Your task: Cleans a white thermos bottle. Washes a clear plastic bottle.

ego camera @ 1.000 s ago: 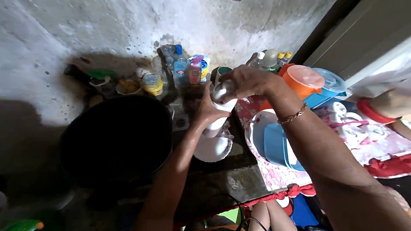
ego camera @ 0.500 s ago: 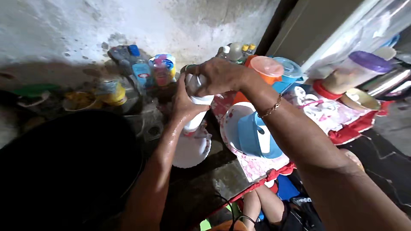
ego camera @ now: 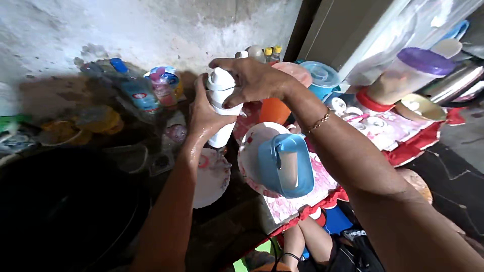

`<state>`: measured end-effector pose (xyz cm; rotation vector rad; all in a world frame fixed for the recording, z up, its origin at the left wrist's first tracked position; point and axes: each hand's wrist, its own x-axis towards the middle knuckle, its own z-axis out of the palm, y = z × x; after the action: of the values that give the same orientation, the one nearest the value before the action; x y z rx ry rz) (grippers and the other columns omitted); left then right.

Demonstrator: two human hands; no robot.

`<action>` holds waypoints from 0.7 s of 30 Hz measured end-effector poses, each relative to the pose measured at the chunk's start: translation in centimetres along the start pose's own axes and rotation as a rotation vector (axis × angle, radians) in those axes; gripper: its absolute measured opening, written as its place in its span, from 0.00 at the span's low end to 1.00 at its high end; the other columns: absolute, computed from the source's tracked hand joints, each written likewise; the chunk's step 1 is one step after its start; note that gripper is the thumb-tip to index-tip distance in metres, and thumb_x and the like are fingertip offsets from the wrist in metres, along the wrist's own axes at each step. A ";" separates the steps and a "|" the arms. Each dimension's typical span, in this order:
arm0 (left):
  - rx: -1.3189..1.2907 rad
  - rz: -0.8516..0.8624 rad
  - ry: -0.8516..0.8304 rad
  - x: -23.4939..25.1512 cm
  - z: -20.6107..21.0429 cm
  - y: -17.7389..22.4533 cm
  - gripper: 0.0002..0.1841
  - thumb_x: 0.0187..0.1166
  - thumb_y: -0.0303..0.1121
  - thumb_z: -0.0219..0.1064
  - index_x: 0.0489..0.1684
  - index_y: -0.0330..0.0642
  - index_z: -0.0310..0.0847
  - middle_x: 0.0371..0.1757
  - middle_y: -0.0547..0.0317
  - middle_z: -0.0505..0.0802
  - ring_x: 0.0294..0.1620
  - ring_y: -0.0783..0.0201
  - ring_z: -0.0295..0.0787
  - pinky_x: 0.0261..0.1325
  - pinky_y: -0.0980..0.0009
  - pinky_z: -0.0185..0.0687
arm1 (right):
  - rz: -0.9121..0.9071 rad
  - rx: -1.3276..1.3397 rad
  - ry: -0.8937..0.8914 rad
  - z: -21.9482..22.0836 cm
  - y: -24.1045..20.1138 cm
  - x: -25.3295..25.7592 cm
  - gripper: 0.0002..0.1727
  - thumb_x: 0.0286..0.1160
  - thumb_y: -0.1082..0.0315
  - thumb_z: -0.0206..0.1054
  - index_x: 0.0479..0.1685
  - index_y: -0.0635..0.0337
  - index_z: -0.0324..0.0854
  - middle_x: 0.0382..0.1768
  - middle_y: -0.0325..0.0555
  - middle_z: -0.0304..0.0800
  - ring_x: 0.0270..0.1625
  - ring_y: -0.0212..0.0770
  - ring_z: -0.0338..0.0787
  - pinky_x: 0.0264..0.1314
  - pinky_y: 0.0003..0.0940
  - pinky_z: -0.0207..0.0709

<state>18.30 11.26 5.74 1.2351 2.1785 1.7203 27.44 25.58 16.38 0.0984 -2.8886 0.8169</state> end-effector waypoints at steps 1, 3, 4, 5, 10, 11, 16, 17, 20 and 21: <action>0.004 -0.004 0.012 -0.1 0.2 0.1 0.69 0.32 0.32 0.92 0.90 0.43 0.51 0.70 0.40 0.85 0.68 0.50 0.85 0.71 0.50 0.81 | -0.002 -0.021 0.039 0.3 0.3 0.0 0.46 0.50 0.65 0.88 0.79 0.60 0.75 0.59 0.55 0.91 0.57 0.47 0.91 0.64 0.47 0.82; 0.007 -0.023 0.042 -0.6 0.4 0.3 0.68 0.34 0.28 0.92 0.91 0.42 0.50 0.70 0.37 0.84 0.70 0.48 0.84 0.73 0.49 0.79 | 0.037 -0.081 0.081 0.9 0.3 0.1 0.46 0.47 0.60 0.89 0.77 0.58 0.76 0.56 0.54 0.92 0.56 0.48 0.92 0.62 0.51 0.83; 0.005 -0.024 0.059 -0.8 0.5 0.1 0.68 0.35 0.28 0.92 0.91 0.41 0.50 0.71 0.37 0.84 0.70 0.49 0.84 0.74 0.50 0.79 | 0.055 -0.104 0.093 1.3 0.2 0.2 0.47 0.47 0.59 0.90 0.77 0.57 0.76 0.56 0.54 0.92 0.56 0.50 0.91 0.63 0.54 0.82; -0.001 -0.023 0.070 -0.9 0.6 -0.1 0.68 0.36 0.28 0.92 0.91 0.40 0.50 0.71 0.38 0.84 0.70 0.50 0.84 0.74 0.52 0.78 | 0.076 -0.116 0.102 1.7 0.0 0.3 0.48 0.46 0.58 0.90 0.78 0.57 0.76 0.56 0.55 0.92 0.57 0.52 0.90 0.63 0.55 0.81; 0.052 -0.013 0.118 -1.0 0.2 -0.9 0.65 0.37 0.34 0.92 0.89 0.39 0.54 0.69 0.39 0.85 0.69 0.50 0.85 0.73 0.50 0.78 | 0.129 -0.112 0.145 2.6 -0.9 0.8 0.51 0.45 0.58 0.91 0.80 0.55 0.72 0.55 0.53 0.90 0.55 0.51 0.90 0.60 0.55 0.81; 0.058 -0.015 0.127 -1.1 0.1 -0.9 0.65 0.37 0.34 0.92 0.89 0.39 0.54 0.69 0.39 0.86 0.69 0.51 0.85 0.74 0.51 0.78 | 0.139 -0.107 0.152 2.7 -1.1 1.0 0.51 0.44 0.58 0.91 0.80 0.55 0.72 0.55 0.52 0.91 0.54 0.50 0.91 0.59 0.55 0.82; 0.093 -0.031 0.124 -1.3 -0.1 -0.5 0.62 0.40 0.36 0.92 0.87 0.38 0.56 0.68 0.41 0.86 0.69 0.54 0.85 0.74 0.54 0.79 | 0.096 -0.086 0.136 2.9 -1.5 1.0 0.55 0.46 0.60 0.90 0.84 0.57 0.66 0.55 0.56 0.91 0.56 0.54 0.91 0.61 0.56 0.82; 0.107 -0.032 0.108 -1.3 -0.1 -0.4 0.60 0.41 0.36 0.91 0.85 0.36 0.59 0.67 0.40 0.87 0.68 0.53 0.86 0.74 0.53 0.78 | 0.076 -0.071 0.103 2.5 -1.4 0.8 0.57 0.49 0.60 0.90 0.88 0.59 0.61 0.58 0.59 0.90 0.58 0.55 0.90 0.65 0.55 0.81; 0.125 -0.044 0.076 -0.7 -0.6 0.1 0.48 0.44 0.36 0.91 0.73 0.31 0.74 0.61 0.38 0.89 0.64 0.50 0.88 0.71 0.47 0.80 | 0.070 -0.026 0.076 -0.8 -0.9 -2.2 0.54 0.59 0.58 0.87 0.90 0.59 0.60 0.71 0.59 0.83 0.64 0.49 0.88 0.69 0.47 0.80; 0.140 -0.030 0.084 -0.5 -0.9 0.5 0.48 0.44 0.39 0.91 0.72 0.30 0.74 0.62 0.38 0.89 0.65 0.51 0.87 0.72 0.48 0.79 | 0.096 -0.030 0.104 -2.5 -0.7 -4.0 0.47 0.63 0.59 0.84 0.86 0.59 0.67 0.74 0.56 0.82 0.66 0.47 0.88 0.70 0.45 0.80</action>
<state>18.36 10.24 6.28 1.1727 2.3894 1.6631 31.71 26.42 18.24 -0.0845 -2.8244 0.7691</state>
